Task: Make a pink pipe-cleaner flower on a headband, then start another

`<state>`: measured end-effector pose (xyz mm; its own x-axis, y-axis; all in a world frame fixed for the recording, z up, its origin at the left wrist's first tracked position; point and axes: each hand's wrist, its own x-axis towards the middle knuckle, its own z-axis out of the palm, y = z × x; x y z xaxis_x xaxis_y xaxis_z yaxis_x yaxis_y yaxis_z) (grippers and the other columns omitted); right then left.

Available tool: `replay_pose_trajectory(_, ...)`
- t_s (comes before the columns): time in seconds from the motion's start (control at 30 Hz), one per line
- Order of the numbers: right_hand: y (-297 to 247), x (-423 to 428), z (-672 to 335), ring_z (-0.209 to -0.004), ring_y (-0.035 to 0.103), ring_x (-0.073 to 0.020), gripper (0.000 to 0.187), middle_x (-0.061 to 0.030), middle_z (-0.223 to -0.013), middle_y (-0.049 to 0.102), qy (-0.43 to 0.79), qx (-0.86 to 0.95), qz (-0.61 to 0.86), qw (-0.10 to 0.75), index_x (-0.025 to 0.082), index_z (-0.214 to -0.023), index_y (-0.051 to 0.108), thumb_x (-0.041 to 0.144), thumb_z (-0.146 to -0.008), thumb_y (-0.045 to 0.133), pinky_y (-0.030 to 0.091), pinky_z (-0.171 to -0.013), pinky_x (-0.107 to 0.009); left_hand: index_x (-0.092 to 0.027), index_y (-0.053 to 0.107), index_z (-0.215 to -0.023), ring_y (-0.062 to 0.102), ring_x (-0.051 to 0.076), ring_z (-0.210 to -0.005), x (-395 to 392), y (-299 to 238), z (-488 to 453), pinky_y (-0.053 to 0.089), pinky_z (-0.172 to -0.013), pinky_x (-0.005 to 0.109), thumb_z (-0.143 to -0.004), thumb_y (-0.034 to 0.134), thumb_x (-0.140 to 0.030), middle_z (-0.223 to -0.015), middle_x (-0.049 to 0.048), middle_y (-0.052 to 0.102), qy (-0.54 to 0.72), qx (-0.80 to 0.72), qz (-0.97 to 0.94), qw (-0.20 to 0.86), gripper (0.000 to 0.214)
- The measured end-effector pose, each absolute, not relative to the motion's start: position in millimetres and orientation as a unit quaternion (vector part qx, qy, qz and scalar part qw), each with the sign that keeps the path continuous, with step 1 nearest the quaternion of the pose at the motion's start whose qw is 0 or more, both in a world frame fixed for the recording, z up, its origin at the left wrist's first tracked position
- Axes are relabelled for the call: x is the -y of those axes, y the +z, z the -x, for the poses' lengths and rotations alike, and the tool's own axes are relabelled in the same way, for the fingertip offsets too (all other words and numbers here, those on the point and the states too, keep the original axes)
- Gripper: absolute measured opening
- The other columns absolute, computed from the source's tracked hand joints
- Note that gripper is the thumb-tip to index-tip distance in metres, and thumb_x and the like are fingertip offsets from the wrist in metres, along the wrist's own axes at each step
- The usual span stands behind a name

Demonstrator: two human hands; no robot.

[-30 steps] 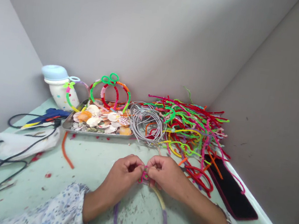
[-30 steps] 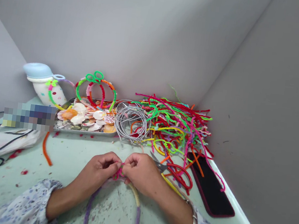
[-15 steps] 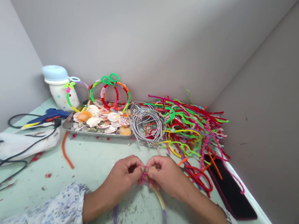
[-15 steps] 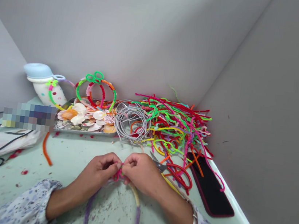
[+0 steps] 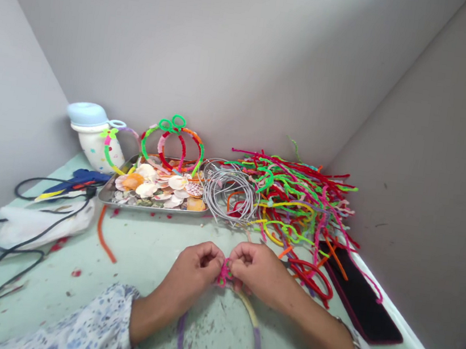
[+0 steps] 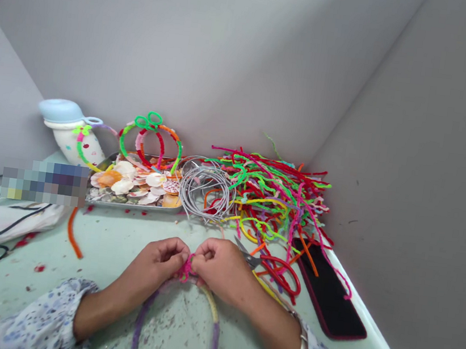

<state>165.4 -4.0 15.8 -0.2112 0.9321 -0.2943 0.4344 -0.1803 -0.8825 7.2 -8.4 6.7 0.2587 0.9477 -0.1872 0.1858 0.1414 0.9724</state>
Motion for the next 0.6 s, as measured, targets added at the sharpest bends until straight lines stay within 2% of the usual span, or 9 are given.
replay_pose_trajectory(0.17, 20.2, 5.0, -164.6, -0.043, 0.054, -0.0088, 0.009, 0.0026, -0.051, 0.059, 0.469, 0.608, 0.595, 0.238, 0.017, -0.068, 0.059, 0.017, -0.069, 0.05, 0.035, -0.039, -0.016, -0.014, 0.059, -0.07, 0.042, 0.008, -0.049, 8.2, 6.9, -7.5, 0.031, -0.047, 0.019, -0.076, 0.054, -0.024, -0.056, -0.0028, 0.053, 0.348, -0.506, -0.558, 0.559, 0.013)
replay_pose_trajectory(0.6, 24.1, 5.2, -162.9, -0.041, 0.051, -0.0086, 0.006, 0.0034, -0.047, 0.057, 0.499, 0.584, 0.593, 0.244, 0.017, -0.066, 0.059, 0.016, -0.069, 0.053, 0.034, -0.039, -0.017, -0.013, 0.06, -0.072, 0.041, 0.008, -0.05, 8.5, 7.0, -6.3, 0.03, -0.048, 0.02, -0.078, 0.055, -0.025, -0.057, -0.0025, 0.053, 0.348, -0.499, -0.562, 0.56, 0.014)
